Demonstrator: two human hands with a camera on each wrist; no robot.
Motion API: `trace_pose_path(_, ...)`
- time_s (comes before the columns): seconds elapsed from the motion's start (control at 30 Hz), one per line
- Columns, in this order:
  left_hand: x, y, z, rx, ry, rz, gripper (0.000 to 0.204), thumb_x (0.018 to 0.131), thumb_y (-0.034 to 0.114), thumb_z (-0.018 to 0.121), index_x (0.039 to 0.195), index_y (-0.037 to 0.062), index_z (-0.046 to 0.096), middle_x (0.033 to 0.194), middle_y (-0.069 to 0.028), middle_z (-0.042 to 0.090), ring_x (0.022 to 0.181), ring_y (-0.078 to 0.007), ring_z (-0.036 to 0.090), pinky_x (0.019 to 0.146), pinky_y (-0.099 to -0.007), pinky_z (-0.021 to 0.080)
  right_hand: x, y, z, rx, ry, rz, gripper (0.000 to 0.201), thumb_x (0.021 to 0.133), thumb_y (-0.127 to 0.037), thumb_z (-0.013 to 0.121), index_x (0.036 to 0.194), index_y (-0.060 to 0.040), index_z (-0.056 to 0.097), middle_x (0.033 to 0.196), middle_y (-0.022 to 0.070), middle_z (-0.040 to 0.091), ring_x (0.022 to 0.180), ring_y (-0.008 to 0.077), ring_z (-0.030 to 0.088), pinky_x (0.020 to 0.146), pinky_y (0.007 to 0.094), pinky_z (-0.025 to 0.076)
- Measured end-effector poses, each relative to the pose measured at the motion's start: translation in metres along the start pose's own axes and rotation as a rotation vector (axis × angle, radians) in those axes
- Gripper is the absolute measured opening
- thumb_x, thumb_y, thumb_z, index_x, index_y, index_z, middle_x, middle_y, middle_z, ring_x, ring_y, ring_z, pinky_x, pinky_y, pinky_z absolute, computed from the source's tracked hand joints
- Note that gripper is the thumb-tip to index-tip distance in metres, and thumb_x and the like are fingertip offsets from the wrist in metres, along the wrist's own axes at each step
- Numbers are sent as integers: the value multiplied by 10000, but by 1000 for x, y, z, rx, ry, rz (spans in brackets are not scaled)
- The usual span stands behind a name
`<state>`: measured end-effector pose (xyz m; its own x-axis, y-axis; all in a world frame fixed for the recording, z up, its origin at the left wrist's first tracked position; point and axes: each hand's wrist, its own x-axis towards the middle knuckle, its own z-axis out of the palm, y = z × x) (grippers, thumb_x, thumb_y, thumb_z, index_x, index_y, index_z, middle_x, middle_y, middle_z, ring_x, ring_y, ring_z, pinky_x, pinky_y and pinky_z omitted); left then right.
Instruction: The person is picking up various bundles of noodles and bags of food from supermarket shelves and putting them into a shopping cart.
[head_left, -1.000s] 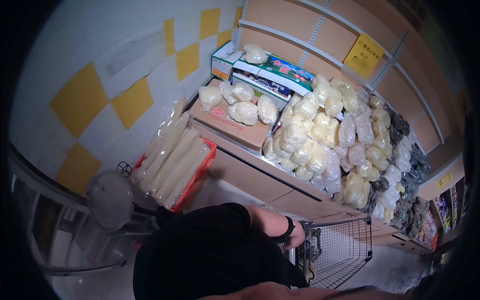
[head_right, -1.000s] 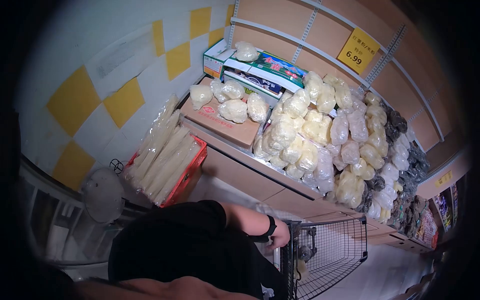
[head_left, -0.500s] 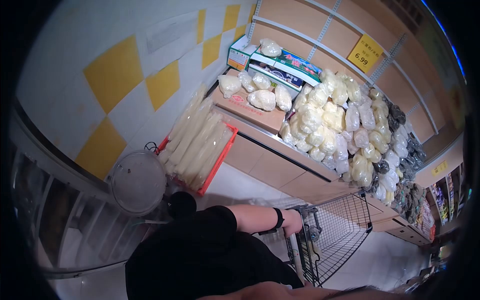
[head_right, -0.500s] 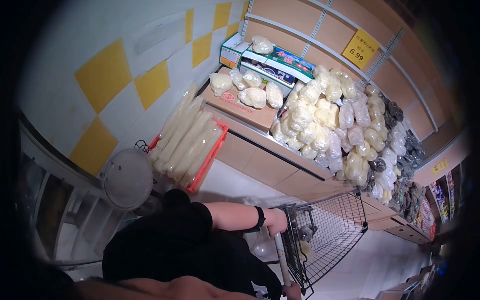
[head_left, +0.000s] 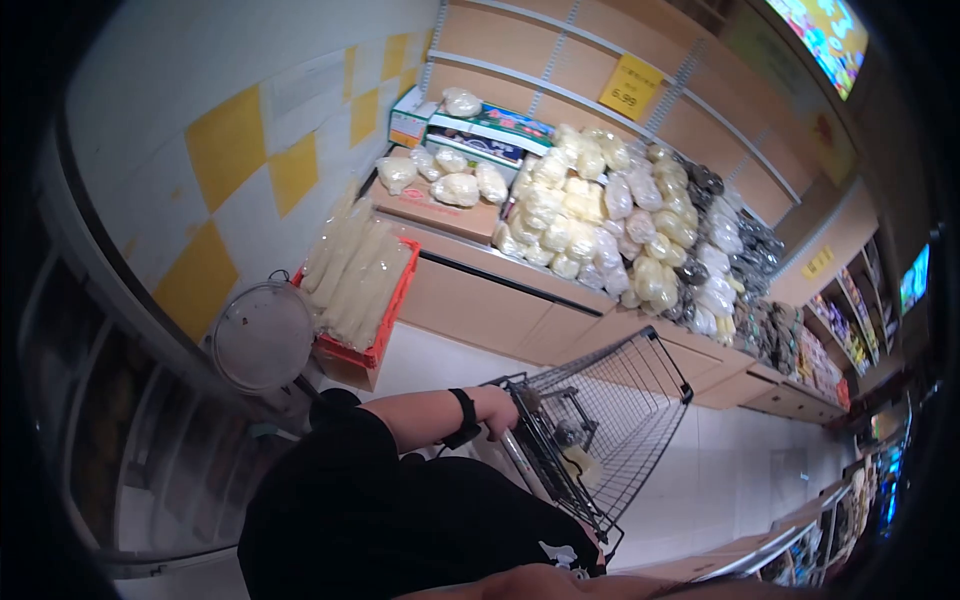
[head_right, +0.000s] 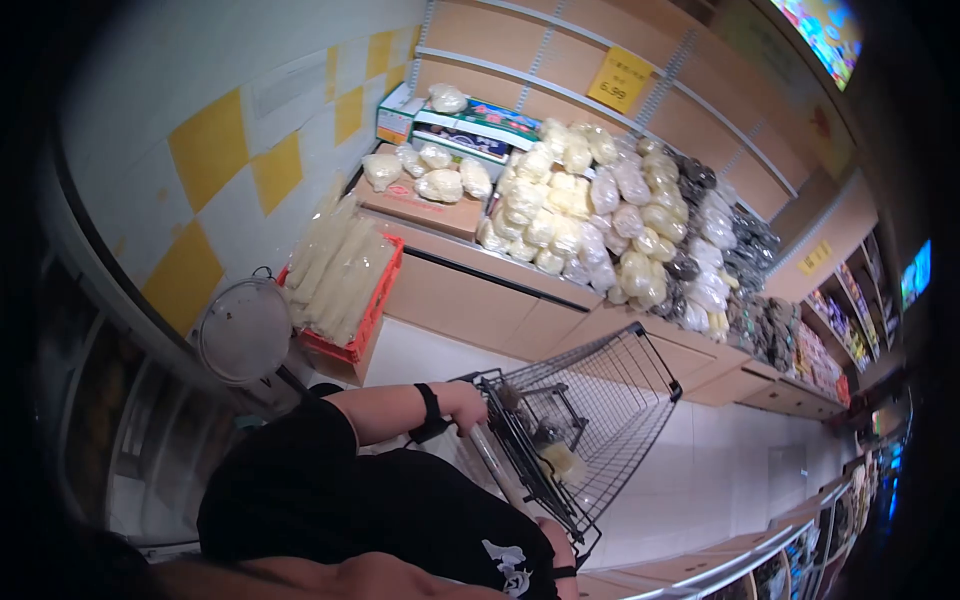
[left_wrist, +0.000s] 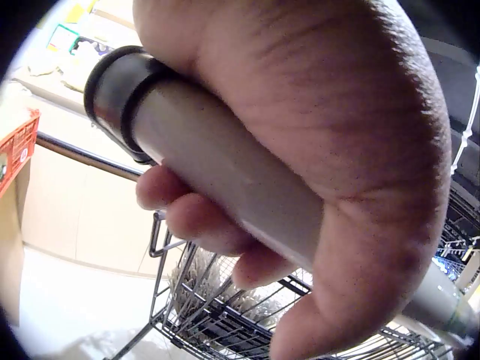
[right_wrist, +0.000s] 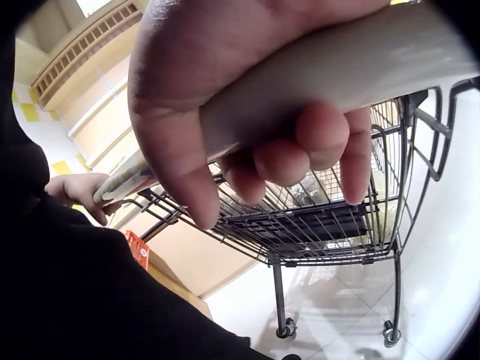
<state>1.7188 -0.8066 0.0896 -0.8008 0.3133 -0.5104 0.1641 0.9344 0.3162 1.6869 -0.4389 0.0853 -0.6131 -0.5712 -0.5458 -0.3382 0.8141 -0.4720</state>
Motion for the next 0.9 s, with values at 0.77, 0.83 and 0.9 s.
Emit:
trace_pose_path(0.77,-92,84,109,-173,-27,-225,498,612,329,716,1045,95,642,991,-135,650,936,-309,616,785,-416,475,-80,26,50,-255,81,-250,358,645,-323,703,940,-123,671,873,160,660,847,345,626,736,418,494)
trace_pose_path(0.83,-103,91,122,-153,46,-224,495,623,343,707,1053,106,639,993,-131,651,951,-315,613,794,-420,476,-87,24,53,-281,132,-250,358,625,-340,701,899,-111,675,850,162,657,840,342,625,734,418,498)
trace_pose_path(0.9,-111,93,132,-149,73,-207,475,636,344,703,1044,110,640,980,-127,654,955,-311,614,797,-419,477,-94,19,56,-322,179,-247,349,618,-351,694,874,-115,683,821,153,657,819,336,627,722,417,503)
